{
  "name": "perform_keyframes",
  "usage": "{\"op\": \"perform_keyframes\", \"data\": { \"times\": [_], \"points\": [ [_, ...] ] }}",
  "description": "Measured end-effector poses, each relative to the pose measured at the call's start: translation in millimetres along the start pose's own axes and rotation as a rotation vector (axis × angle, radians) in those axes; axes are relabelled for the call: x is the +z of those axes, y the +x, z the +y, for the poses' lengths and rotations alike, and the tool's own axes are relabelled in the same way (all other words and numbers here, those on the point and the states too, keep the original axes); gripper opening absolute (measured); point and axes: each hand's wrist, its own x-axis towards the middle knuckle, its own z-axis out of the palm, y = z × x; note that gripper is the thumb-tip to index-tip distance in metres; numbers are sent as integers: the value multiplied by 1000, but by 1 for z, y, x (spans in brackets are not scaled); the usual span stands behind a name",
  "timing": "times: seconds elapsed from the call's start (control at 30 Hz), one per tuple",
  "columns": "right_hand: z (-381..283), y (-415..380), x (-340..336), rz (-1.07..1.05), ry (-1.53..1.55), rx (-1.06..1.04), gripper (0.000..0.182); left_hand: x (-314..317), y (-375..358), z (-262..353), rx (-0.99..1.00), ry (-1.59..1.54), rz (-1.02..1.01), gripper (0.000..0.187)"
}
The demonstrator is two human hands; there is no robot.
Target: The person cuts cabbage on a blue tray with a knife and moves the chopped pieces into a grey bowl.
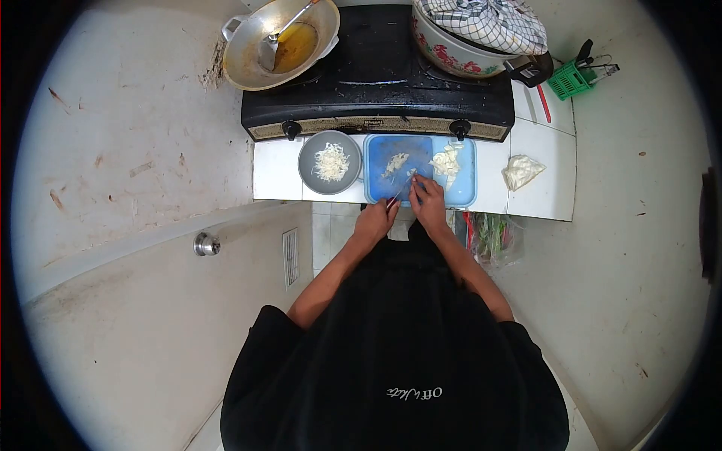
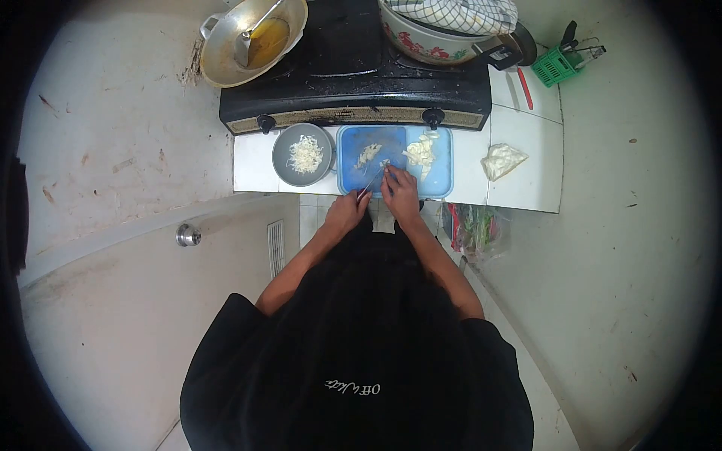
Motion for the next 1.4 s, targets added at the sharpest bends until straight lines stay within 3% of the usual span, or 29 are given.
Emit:
{"op": "perform_keyframes", "data": {
  "times": [0.23,0.63,0.9,1.4],
  "points": [
    [0,0,-1,-14,7,6,25,10,3,-5,12,-22,15,50],
    [-4,1,-2,3,-8,10,25,12,-11,-13,-36,272,128,48],
    [-5,2,-3,11,12,9,24,14,-12,-8,-40,24,89,51],
    [-4,1,-4,9,6,4,23,19,-4,4,-22,-63,67,52]
  ]
}}
